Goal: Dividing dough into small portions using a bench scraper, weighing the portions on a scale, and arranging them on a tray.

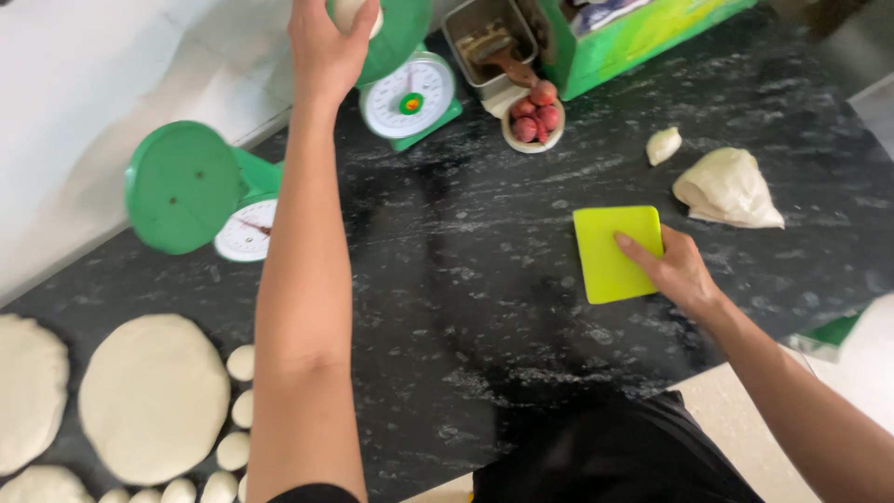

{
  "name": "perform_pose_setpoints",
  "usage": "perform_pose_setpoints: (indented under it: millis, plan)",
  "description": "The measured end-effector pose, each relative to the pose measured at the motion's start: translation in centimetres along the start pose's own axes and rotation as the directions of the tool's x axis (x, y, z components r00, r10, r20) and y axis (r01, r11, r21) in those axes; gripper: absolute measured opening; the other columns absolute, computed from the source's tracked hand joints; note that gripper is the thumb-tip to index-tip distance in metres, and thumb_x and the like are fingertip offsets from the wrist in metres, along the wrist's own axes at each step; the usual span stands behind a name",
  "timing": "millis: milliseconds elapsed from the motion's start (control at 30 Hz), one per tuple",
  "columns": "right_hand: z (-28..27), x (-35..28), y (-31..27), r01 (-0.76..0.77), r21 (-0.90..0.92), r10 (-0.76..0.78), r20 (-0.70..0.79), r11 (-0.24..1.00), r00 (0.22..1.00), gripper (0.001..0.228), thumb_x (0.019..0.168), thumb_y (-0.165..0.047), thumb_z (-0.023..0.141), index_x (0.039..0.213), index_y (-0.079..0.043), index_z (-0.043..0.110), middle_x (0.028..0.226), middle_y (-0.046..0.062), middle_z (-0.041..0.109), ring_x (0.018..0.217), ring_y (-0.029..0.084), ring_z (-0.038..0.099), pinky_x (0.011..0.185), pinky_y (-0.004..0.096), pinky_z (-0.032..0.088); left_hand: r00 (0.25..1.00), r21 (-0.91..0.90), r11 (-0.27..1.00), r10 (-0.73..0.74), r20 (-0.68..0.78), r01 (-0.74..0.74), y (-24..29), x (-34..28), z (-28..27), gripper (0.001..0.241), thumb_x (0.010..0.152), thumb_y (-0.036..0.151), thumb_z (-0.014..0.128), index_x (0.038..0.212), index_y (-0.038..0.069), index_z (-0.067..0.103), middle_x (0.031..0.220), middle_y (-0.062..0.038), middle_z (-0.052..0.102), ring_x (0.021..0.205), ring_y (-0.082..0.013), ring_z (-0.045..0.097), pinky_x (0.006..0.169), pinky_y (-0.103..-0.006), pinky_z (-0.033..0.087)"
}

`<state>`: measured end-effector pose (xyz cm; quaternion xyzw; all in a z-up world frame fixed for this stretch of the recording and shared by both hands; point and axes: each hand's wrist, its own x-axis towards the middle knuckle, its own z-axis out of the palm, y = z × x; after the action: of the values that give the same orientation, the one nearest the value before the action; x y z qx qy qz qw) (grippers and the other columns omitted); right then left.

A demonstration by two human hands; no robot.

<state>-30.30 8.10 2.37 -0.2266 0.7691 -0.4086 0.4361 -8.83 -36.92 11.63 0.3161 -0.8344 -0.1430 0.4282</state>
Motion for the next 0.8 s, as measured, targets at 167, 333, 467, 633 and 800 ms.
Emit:
perform_pose_setpoints:
  millis: [167, 333, 467, 633, 800]
  plan:
    - [-4.3, 0.8, -0.8, 0.025, -0.043, -0.028, -0.081, 0.999, 0.996, 0.039, 0.092, -0.017, 0.075, 0.122, 0.005, 0.063, 0.095, 0.017, 0.074, 0.073, 0.025, 0.072, 0.062, 0.035, 0.059, 0.974, 0.172, 0.960, 0.210, 0.085, -0.222, 6.5, -1.8, -0.8, 0.038, 0.084, -0.008, 0.078, 0.118, 0.001, 0.061, 0.111, -0.018, 0.064, 0.097, -0.0390, 0.062, 0.082, -0.0496, 0.051]
    - [-11.3, 5.9, -3.0, 0.436, -0.487, -0.569, -0.161, 0.757, 0.806, 0.028, 0.105, -0.010, 0.075, 0.114, 0.016, 0.068, 0.094, 0.024, 0.073, 0.069, 0.029, 0.070, 0.055, 0.037, 0.056, 0.988, -0.041, 0.987, 0.153, -0.012, -0.153, 14.3, -5.9, 1.7, 0.053, 0.089, 0.001, 0.090, 0.126, 0.007, 0.052, 0.127, -0.012, 0.053, 0.111, -0.0330, 0.064, 0.089, -0.0431, 0.056]
    - [-11.9, 11.0, -6.3, 0.418, -0.825, -0.675, 0.062, 0.379, 0.735, 0.032, 0.102, -0.026, 0.076, 0.114, 0.003, 0.077, 0.085, 0.016, 0.075, 0.061, 0.035, 0.068, 0.057, 0.042, 0.054, 0.984, -0.430, 0.895, -0.045, 0.175, 0.117, 20.3, -10.9, 7.4, 0.059, 0.084, 0.001, 0.082, 0.132, 0.010, 0.049, 0.120, -0.012, 0.071, 0.103, -0.0259, 0.077, 0.083, -0.0347, 0.068]
    - [-10.1, 15.2, -5.2, 0.315, -0.912, -0.609, 0.096, 0.264, 0.788, 0.031, 0.099, -0.036, 0.072, 0.104, -0.006, 0.076, 0.073, 0.016, 0.071, 0.058, 0.039, 0.067, 0.057, 0.046, 0.055, 0.909, -0.403, 0.862, -0.142, 0.392, 0.308, 22.9, -16.7, 15.5, 0.034, 0.087, 0.023, 0.078, 0.115, 0.006, 0.069, 0.112, -0.012, 0.071, 0.091, -0.0243, 0.073, 0.076, -0.0336, 0.062]
    - [-9.8, 16.1, -4.2, 0.305, -0.903, -0.574, 0.083, 0.303, 0.814, 0.032, 0.097, -0.033, 0.074, 0.099, -0.001, 0.074, 0.071, 0.020, 0.070, 0.057, 0.042, 0.065, 0.055, 0.047, 0.054, 0.911, -0.361, 0.868, -0.211, 0.354, 0.341, 22.8, -19.8, 21.9, 0.034, 0.085, 0.023, 0.077, 0.112, 0.004, 0.070, 0.111, -0.012, 0.071, 0.094, -0.0289, 0.071, 0.083, -0.0383, 0.057]
